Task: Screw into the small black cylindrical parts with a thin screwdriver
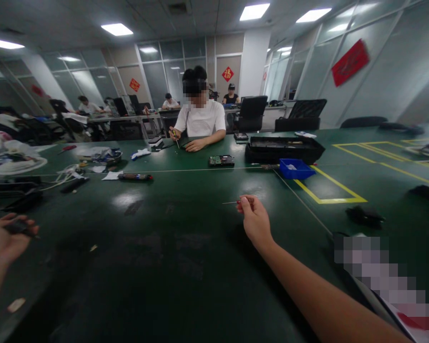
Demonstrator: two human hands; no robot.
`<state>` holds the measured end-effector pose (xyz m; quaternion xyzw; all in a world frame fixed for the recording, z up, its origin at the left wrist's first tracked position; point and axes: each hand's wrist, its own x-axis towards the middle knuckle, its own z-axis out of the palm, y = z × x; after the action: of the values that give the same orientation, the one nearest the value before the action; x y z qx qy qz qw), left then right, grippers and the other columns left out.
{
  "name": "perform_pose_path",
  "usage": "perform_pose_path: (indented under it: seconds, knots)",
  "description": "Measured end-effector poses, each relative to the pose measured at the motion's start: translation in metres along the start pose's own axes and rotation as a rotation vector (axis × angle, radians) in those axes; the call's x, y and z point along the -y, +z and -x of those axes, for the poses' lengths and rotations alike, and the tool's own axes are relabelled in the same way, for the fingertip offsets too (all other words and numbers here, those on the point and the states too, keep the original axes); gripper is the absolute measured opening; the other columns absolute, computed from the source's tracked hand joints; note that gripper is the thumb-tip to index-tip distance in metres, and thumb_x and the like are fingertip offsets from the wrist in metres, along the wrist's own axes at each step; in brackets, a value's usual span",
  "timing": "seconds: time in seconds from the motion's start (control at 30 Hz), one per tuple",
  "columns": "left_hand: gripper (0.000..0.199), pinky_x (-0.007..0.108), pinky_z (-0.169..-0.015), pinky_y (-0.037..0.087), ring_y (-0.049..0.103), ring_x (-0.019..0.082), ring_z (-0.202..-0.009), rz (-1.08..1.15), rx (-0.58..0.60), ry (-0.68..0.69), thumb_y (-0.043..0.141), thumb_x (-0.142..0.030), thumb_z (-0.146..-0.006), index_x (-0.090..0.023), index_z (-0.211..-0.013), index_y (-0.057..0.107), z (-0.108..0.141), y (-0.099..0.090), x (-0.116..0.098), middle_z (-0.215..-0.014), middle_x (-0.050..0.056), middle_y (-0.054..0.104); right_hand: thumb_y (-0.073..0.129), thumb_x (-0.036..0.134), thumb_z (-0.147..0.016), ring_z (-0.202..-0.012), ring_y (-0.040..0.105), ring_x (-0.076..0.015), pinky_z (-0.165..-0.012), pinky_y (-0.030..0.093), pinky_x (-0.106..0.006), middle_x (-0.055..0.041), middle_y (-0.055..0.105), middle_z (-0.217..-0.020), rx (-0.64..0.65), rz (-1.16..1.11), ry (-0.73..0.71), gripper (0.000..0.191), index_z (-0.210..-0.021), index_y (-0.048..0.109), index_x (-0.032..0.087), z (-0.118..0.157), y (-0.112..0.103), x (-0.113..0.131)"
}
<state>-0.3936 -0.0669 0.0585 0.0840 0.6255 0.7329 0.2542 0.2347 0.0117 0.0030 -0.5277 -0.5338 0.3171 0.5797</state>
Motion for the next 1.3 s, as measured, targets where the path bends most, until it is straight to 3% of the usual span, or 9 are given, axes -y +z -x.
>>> perform_pose_path:
  seconds: [0.1, 0.3, 0.4, 0.67, 0.9, 1.17, 1.3]
  knots:
    - [0.036, 0.023, -0.048, 0.043, 0.049, 0.015, -0.057, -0.069, 0.012, -0.019, 0.044, 0.007, -0.061, -0.017, -0.087, 0.05, 0.027, 0.033, 0.0, -0.081, 0.0, 0.051, 0.053, 0.056, -0.093, -0.084, 0.066, -0.0225, -0.081, 0.052, -0.04, -0.0074, 0.071, -0.093, 0.004, -0.002, 0.024, 0.038, -0.103, 0.065, 0.021, 0.0, -0.001, 0.002]
    - [0.036, 0.027, -0.051, 0.047, 0.053, 0.017, -0.061, 0.016, 0.248, 0.009, 0.045, 0.004, -0.067, -0.017, -0.093, 0.057, 0.049, 0.081, 0.016, -0.082, 0.002, 0.053, 0.054, 0.057, -0.092, -0.084, 0.066, -0.0236, -0.079, 0.052, -0.04, -0.0078, 0.071, -0.093, -0.001, 0.0, 0.07, 0.039, -0.103, 0.066, 0.021, -0.001, -0.005, 0.003]
    - [0.034, 0.029, -0.055, 0.051, 0.054, 0.017, -0.063, 0.088, 0.296, 0.002, 0.046, 0.003, -0.07, -0.017, -0.095, 0.058, 0.067, 0.104, 0.02, -0.082, 0.003, 0.054, 0.056, 0.057, -0.092, -0.084, 0.067, -0.0245, -0.079, 0.053, -0.041, -0.0076, 0.071, -0.093, -0.002, -0.025, 0.093, 0.038, -0.103, 0.067, 0.022, -0.001, -0.006, 0.003]
    - [0.04, 0.031, -0.063, 0.056, 0.058, 0.017, -0.069, 0.218, 0.445, -0.158, 0.048, 0.004, -0.063, -0.014, -0.095, 0.064, 0.132, 0.156, 0.046, -0.081, 0.005, 0.055, 0.054, 0.055, -0.095, -0.086, 0.066, -0.0246, -0.081, 0.053, -0.041, -0.0071, 0.071, -0.095, -0.038, -0.012, 0.133, 0.036, -0.109, 0.065, 0.023, 0.001, -0.008, -0.001]
    - [0.035, 0.03, -0.068, 0.058, 0.055, 0.016, -0.068, 0.212, 0.482, -0.078, 0.054, -0.001, -0.068, -0.019, -0.096, 0.067, 0.127, 0.164, 0.077, -0.076, 0.004, 0.053, 0.054, 0.055, -0.096, -0.09, 0.067, -0.0246, -0.083, 0.052, -0.041, -0.0071, 0.071, -0.099, -0.043, 0.019, 0.148, 0.036, -0.112, 0.065, 0.024, 0.008, -0.007, 0.001]
    - [0.044, 0.03, -0.067, 0.054, 0.053, 0.016, -0.068, 0.303, 0.454, -0.031, 0.058, -0.004, -0.055, -0.018, -0.096, 0.066, 0.1, 0.147, 0.085, -0.077, 0.003, 0.052, 0.053, 0.054, -0.096, -0.089, 0.067, -0.0245, -0.082, 0.052, -0.041, -0.007, 0.071, -0.098, -0.068, 0.0, 0.139, 0.035, -0.11, 0.065, 0.024, 0.013, -0.007, -0.001]
    - [0.038, 0.032, -0.069, 0.054, 0.054, 0.016, -0.069, 0.298, 0.438, -0.046, 0.059, -0.006, -0.059, -0.019, -0.094, 0.064, 0.094, 0.144, 0.085, -0.077, 0.003, 0.053, 0.054, 0.055, -0.095, -0.087, 0.067, -0.0239, -0.082, 0.052, -0.04, -0.0067, 0.072, -0.096, -0.056, -0.003, 0.125, 0.036, -0.109, 0.066, 0.024, 0.012, -0.006, 0.002]
